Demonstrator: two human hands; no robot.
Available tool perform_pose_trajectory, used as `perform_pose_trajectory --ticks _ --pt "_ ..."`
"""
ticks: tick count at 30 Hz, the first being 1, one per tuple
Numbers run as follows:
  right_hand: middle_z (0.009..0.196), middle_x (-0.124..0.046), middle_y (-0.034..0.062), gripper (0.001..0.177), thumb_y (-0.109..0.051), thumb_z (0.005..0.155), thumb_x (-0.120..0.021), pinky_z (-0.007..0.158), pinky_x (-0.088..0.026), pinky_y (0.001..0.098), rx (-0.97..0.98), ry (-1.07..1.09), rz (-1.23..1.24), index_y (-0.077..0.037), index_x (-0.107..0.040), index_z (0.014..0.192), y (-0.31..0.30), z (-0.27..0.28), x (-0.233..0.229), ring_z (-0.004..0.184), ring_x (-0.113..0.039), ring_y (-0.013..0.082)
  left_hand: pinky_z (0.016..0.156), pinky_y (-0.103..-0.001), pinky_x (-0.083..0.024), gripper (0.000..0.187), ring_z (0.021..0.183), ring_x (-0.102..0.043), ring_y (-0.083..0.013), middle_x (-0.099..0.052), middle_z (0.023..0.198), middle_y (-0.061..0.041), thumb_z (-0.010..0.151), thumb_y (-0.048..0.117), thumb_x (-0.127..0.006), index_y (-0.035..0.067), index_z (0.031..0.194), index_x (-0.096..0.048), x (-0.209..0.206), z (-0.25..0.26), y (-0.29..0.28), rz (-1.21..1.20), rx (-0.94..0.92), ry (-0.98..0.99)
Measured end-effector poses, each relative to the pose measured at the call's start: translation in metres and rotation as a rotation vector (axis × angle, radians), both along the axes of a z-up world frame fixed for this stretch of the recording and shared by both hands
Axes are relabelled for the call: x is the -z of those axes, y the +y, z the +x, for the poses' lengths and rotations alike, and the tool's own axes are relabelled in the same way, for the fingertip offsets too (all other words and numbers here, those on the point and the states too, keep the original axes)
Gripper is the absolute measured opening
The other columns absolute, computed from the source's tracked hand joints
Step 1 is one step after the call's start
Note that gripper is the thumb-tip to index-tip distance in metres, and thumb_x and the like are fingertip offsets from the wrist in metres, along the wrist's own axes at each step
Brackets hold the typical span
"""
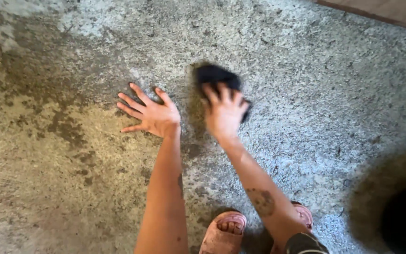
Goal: The person is scrubbing a concrete floor with a wet black cloth, periodically rinsing it in a bucket of water.
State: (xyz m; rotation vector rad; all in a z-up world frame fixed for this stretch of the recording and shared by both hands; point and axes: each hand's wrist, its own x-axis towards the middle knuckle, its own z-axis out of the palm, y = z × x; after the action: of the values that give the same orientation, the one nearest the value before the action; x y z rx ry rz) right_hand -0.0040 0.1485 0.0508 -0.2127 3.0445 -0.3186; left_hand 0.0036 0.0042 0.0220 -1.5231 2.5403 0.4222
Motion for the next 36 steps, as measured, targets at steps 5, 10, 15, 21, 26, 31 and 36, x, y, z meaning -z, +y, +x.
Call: perform_pose_trajectory --ticks 5,10,15,21,26,31,36 --pt "0.161 -0.044 0.0107 0.050 -0.026 0.108 -0.060 0.122 -0.033 0.0517 -0.021 -0.231 -0.856 -0.021 -0.045 0.156 0.038 -0.013 -0.021 0.145 -0.042 0.0330 0.111 -0.085 0.002 0.071 0.160 0.004 -0.0315 0.000 0.174 -0.010 0.106 0.060 -0.025 0.027 0.168 -0.014 0.003 0.000 -0.003 -0.022 0.021 -0.003" --pt "0.169 -0.014 0.0126 0.075 -0.030 0.101 -0.059 0.118 -0.038 0.0497 0.066 -0.325 -1.127 -0.020 -0.014 0.160 0.089 -0.010 -0.026 0.141 -0.049 0.0325 0.111 -0.085 0.003 0.071 0.160 0.005 -0.0308 0.001 0.174 -0.010 0.105 0.060 -0.025 0.027 0.167 -0.014 0.001 -0.001 -0.001 0.001 0.009 -0.006" --pt "0.170 -0.025 0.0222 0.071 -0.047 0.105 -0.062 0.123 -0.015 0.0738 0.196 0.226 -0.189 -0.018 -0.034 0.163 0.045 0.025 0.020 0.156 -0.018 0.0547 0.111 -0.084 0.003 0.072 0.160 0.004 -0.0310 0.000 0.174 -0.010 0.106 0.059 -0.026 0.025 0.168 -0.014 0.006 0.000 0.000 -0.031 0.003 0.018" --pt "0.164 -0.018 0.0326 0.069 -0.062 0.097 -0.064 0.116 -0.014 0.0784 0.067 0.236 -0.062 -0.037 -0.041 0.158 -0.008 -0.037 0.025 0.152 -0.015 0.0578 0.111 -0.085 0.003 0.070 0.160 0.005 -0.0335 0.000 0.174 -0.012 0.108 0.059 -0.029 0.026 0.167 -0.015 0.004 -0.004 -0.001 -0.009 0.002 0.021" --pt "0.161 -0.022 0.0301 0.066 -0.058 0.096 -0.070 0.115 -0.020 0.0752 -0.109 0.273 -0.059 -0.036 -0.046 0.154 -0.009 -0.136 0.045 0.148 -0.020 0.0547 0.111 -0.085 0.002 0.071 0.159 0.006 -0.0331 0.001 0.174 -0.011 0.108 0.058 -0.031 0.025 0.168 -0.015 0.001 0.001 0.000 0.001 0.016 0.036" --pt "0.167 -0.031 0.0188 0.069 -0.023 0.088 -0.074 0.117 -0.036 0.0612 -0.183 0.183 -0.031 -0.033 -0.050 0.152 0.021 -0.093 0.041 0.153 -0.032 0.0425 0.112 -0.084 0.002 0.071 0.160 0.008 -0.0320 0.004 0.174 -0.011 0.108 0.058 -0.031 0.025 0.169 -0.013 -0.005 0.002 0.000 0.025 0.019 0.007" --pt "0.159 -0.044 0.0227 0.070 -0.012 0.083 -0.076 0.113 -0.039 0.0575 -0.271 0.154 -0.032 -0.027 -0.055 0.148 0.075 0.100 0.025 0.146 -0.043 0.0376 0.113 -0.082 0.004 0.072 0.159 0.010 -0.0294 0.008 0.173 -0.008 0.105 0.060 -0.025 0.027 0.167 -0.011 -0.011 -0.006 -0.003 0.059 -0.018 -0.054"
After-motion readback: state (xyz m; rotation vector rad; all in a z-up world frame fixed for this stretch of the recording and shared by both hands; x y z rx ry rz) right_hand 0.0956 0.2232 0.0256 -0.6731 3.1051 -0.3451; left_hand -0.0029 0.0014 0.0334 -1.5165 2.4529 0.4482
